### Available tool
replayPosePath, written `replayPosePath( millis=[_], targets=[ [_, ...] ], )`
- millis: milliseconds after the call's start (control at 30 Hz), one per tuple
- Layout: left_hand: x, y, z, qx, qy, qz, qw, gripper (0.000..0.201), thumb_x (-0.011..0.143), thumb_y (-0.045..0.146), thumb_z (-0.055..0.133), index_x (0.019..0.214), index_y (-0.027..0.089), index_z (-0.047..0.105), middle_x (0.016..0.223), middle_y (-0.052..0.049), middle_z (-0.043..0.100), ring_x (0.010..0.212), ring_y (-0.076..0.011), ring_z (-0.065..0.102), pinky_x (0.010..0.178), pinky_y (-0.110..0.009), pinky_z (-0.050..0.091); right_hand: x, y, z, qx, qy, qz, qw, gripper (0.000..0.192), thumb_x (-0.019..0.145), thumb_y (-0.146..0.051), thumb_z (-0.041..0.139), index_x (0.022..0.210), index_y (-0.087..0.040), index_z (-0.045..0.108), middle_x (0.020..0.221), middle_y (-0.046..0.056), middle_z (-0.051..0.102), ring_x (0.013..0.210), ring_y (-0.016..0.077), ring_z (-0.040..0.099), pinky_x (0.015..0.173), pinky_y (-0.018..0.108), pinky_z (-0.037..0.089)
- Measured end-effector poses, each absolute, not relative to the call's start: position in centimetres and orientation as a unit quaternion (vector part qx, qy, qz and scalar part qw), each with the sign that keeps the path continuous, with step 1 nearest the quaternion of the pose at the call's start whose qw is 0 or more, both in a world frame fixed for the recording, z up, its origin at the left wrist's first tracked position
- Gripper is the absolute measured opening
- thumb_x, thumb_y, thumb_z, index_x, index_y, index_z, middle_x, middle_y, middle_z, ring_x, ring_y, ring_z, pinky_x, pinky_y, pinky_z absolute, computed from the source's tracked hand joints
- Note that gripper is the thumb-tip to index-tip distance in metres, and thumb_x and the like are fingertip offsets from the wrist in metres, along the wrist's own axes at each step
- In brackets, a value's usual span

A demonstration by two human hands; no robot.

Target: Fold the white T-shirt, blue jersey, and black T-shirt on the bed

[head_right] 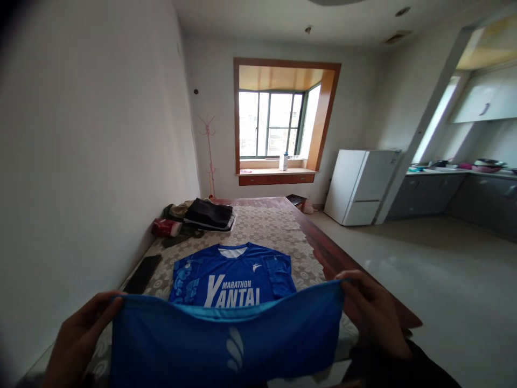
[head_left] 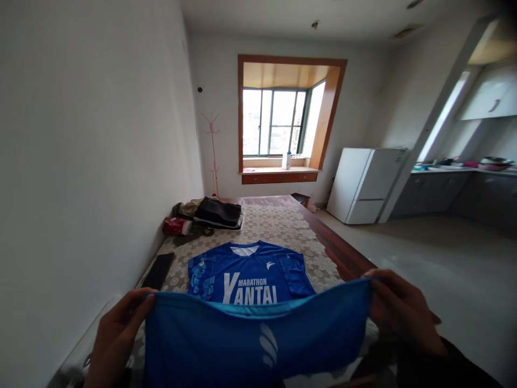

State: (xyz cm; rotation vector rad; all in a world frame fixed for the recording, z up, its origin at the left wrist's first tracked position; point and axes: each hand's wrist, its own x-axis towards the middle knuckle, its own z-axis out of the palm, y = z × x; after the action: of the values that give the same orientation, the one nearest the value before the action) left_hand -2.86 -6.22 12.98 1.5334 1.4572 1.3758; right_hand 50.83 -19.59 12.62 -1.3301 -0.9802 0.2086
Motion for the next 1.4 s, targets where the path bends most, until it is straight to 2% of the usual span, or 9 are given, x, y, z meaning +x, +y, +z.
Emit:
replayPosePath(
  millis=[133,300,433,600,867,1067,1167,1267,1400],
  targets=[
    [0.4,4.9,13.4,0.623,0.550,0.474,0.292,0.056,0.064,0.071,0.072,0.089,0.021,0.073,0.088,-0.005,0.078,0.086,-0.0275,0.072,0.077,-0.033,0.058,54.3,-9.7,12.5,-0.587,-0.479,0.185,0.626,0.043,0.073,-0.058,0.081,0.094,-0.021,0.074,0.094,0.007,0.072,0.087,0.0241,0.064,0.073,0.030,0.054],
    [3.5,17.0,8.7,0.663,0.578,0.393,0.268,0.058,0.072,0.069,0.060,0.092,0.016,0.074,0.087,-0.010,0.078,0.077,-0.0252,0.070,0.063,-0.031,0.054,57.2,2.8,8.9,-0.642,-0.526,0.227,0.511,0.047,0.075,-0.061,0.068,0.092,-0.017,0.072,0.087,0.006,0.072,0.076,0.0213,0.062,0.066,0.031,0.050],
    [5.1,21.6,4.4,0.675,0.591,0.361,0.253,0.046,0.071,0.060,0.064,0.082,0.017,0.074,0.081,-0.009,0.078,0.079,-0.0257,0.071,0.070,-0.032,0.054,57.4,8.7,3.8,-0.683,-0.531,0.212,0.454,0.036,0.067,-0.054,0.067,0.074,-0.019,0.072,0.074,0.006,0.072,0.070,0.0227,0.063,0.063,0.033,0.048],
    [4.9,23.5,1.4,0.675,0.629,0.332,0.197,0.040,0.080,0.056,0.058,0.090,0.021,0.075,0.089,-0.009,0.079,0.088,-0.0280,0.072,0.074,-0.033,0.052,57.8,10.7,-0.9,-0.729,-0.514,0.137,0.430,0.026,0.074,-0.043,0.063,0.082,-0.021,0.074,0.079,0.005,0.074,0.075,0.0241,0.065,0.073,0.036,0.049],
    [5.0,23.7,0.7,0.687,0.653,0.274,0.164,0.039,0.084,0.053,0.060,0.106,0.024,0.071,0.100,-0.008,0.078,0.095,-0.0297,0.071,0.079,-0.035,0.049,58.3,11.4,-2.7,-0.752,-0.514,0.115,0.396,0.026,0.082,-0.041,0.061,0.095,-0.022,0.073,0.086,0.007,0.074,0.075,0.0231,0.066,0.075,0.035,0.048],
    [4.9,21.9,3.2,0.700,0.626,0.277,0.204,0.056,0.085,0.048,0.059,0.129,0.014,0.057,0.120,-0.015,0.073,0.085,-0.0222,0.072,0.078,-0.032,0.053,58.0,9.0,-0.3,-0.755,-0.508,0.137,0.392,0.044,0.080,-0.041,0.066,0.116,-0.015,0.066,0.107,0.014,0.074,0.075,0.0216,0.068,0.067,0.031,0.052],
    [3.7,16.6,5.3,0.738,0.589,0.242,0.225,0.053,0.080,0.054,0.063,0.121,0.019,0.063,0.110,-0.009,0.075,0.077,-0.0207,0.070,0.075,-0.032,0.053,57.0,3.0,1.2,-0.762,-0.528,0.118,0.355,0.038,0.079,-0.045,0.070,0.108,-0.020,0.069,0.110,0.011,0.074,0.078,0.0227,0.069,0.070,0.031,0.052],
    [1.8,8.7,6.1,0.731,0.618,0.224,0.185,0.045,0.082,0.062,0.057,0.105,0.026,0.067,0.096,-0.003,0.075,0.079,-0.0215,0.069,0.073,-0.031,0.051,54.9,-5.7,1.5,-0.782,-0.552,0.111,0.266,0.034,0.088,-0.059,0.059,0.093,-0.027,0.070,0.088,0.003,0.075,0.074,0.0231,0.069,0.068,0.032,0.050],
    [-0.5,-0.4,4.4,0.677,0.682,0.178,0.213,0.036,0.086,0.059,0.051,0.097,0.028,0.068,0.084,0.000,0.075,0.074,-0.0205,0.069,0.070,-0.030,0.050,51.9,-15.6,-0.2,-0.820,-0.517,0.115,0.217,0.041,0.092,-0.064,0.049,0.090,-0.029,0.069,0.079,0.002,0.073,0.075,0.0250,0.069,0.071,0.035,0.049]
  ],
)
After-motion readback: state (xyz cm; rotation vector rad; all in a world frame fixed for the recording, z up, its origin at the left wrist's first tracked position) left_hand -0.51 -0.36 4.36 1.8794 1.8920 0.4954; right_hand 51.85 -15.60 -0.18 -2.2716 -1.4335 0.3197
